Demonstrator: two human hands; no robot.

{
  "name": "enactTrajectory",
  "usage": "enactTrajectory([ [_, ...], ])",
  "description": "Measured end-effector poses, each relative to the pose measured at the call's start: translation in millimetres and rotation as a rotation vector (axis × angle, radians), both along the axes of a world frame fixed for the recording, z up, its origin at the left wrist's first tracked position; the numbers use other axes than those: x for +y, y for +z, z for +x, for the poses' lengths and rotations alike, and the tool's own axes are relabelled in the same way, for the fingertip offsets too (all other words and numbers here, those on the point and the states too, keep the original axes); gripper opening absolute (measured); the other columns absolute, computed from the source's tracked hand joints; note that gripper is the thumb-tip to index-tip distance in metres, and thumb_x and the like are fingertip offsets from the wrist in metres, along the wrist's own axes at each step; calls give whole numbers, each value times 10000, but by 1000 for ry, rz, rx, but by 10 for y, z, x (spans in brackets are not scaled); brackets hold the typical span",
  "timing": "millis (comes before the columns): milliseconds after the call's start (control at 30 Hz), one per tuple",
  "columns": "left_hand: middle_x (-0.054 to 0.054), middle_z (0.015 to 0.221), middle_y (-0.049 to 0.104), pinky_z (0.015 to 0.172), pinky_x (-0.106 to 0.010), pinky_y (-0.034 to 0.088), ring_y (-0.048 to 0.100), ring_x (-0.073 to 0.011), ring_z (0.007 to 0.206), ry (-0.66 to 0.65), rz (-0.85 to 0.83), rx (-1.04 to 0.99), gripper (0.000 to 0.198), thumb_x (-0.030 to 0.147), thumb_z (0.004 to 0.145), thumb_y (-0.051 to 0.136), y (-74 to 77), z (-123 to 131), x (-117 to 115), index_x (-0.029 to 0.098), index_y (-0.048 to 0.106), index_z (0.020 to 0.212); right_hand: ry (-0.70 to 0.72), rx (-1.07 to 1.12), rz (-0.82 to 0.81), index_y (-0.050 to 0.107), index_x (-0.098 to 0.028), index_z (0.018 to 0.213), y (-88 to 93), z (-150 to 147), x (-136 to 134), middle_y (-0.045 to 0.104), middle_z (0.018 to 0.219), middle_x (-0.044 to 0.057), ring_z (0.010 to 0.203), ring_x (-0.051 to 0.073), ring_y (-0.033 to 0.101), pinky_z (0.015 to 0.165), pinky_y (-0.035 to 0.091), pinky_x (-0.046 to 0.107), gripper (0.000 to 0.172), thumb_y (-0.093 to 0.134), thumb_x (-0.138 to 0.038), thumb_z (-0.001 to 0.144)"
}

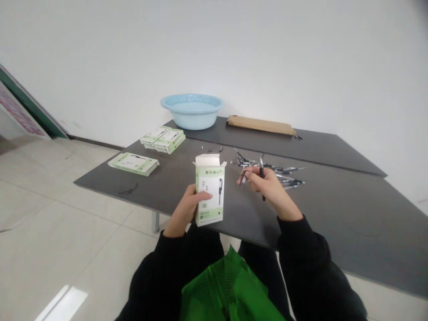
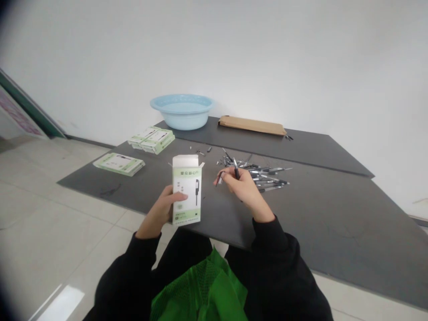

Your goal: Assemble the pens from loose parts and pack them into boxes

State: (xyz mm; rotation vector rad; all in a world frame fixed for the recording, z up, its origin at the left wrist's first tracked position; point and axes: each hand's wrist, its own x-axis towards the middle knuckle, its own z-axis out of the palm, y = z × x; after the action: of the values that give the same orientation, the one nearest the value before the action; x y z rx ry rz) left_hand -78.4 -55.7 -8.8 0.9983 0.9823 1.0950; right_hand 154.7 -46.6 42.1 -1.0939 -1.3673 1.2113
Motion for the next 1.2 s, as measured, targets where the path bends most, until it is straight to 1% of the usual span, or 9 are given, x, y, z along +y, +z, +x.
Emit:
enactTrajectory([
  [133, -128, 1015, 730, 707, -366, 543, 688, -272, 843, -56, 142, 294, 480, 314, 628, 769, 164, -66, 299, 132, 659, 1058, -79, -15, 4, 638, -165, 956, -184, 113, 30, 683, 772, 28, 388, 41, 260, 395, 187, 222, 356, 619, -482, 795],
  [233, -137, 971, 733, 683, -354, 522, 682, -290, 833, -100, 166, 541, 433, 376, 640, 761, 159, -106, 473, 122, 689, 983, -106, -122, 48, 658, -157, 941, -310, 163, 24, 681, 805, 38, 468, 75, 427, 454, 315, 227, 374, 611, -500, 801],
  [400, -117, 889, 702, 767, -393, 499, 654, -318, 854, -118, 230, 844, 379, 445, 675, 721, 62, -137, 596, 137, 713, 896, -107, -323, 136, 695, -145, 916, -386, 185, -3, 720, 930, 89, 878, 213, 641, 824, 466, 344, 290, 597, -403, 823],
  [600, -159, 1181, 526, 979, -440, 418, 550, -322, 1095, 208, 511, 1064, 550, 316, 722, 679, 153, -33, 400, 126, 580, 1229, -97, -313, 111, 694, -132, 980, -391, 144, -54, 726, 948, 106, 867, 224, 650, 840, 477, 373, 305, 609, -367, 805],
  [700, -102, 977, 608, 903, -398, 447, 592, -258, 937, 242, 609, 962, 289, 258, 814, 576, 270, 164, 152, 157, 627, 1080, -54, -261, 108, 693, -139, 979, -337, 90, -128, 720, 934, 95, 844, 208, 639, 820, 481, 361, 299, 639, -367, 792],
  [800, -43, 803, 648, 721, -308, 473, 602, -186, 742, -91, 531, 670, 216, 370, 861, 562, 333, 414, -68, 179, 654, 898, 20, -178, 128, 703, -164, 960, -242, -6, -220, 715, 935, 76, 854, 199, 633, 817, 483, 347, 270, 659, -372, 793],
  [900, -24, 760, 653, 599, -259, 453, 574, -141, 631, -247, 430, 358, 256, 404, 870, 559, 304, 601, -165, 165, 644, 908, 33, -75, 119, 716, -178, 946, -169, -110, -296, 690, 832, 48, 703, 160, 593, 698, 490, 316, 277, 664, -405, 796],
  [1033, -14, 670, 626, 575, -252, 432, 532, -112, 558, -240, 344, 181, 278, 409, 857, 589, 194, 664, -147, 142, 659, 821, -5, -31, 54, 697, -156, 967, -107, -149, -371, 569, 667, 3, 543, 103, 457, 511, 386, 248, 339, 628, -452, 816],
  [1200, -4, 704, 559, 518, -217, 338, 430, -62, 562, -101, 190, -65, 238, 371, 780, 701, 126, 623, -96, 137, 722, 811, -82, 33, -56, 580, -185, 973, 7, -37, -521, 492, 701, -33, 467, 62, 280, 436, 223, 226, 269, 544, -420, 846],
])
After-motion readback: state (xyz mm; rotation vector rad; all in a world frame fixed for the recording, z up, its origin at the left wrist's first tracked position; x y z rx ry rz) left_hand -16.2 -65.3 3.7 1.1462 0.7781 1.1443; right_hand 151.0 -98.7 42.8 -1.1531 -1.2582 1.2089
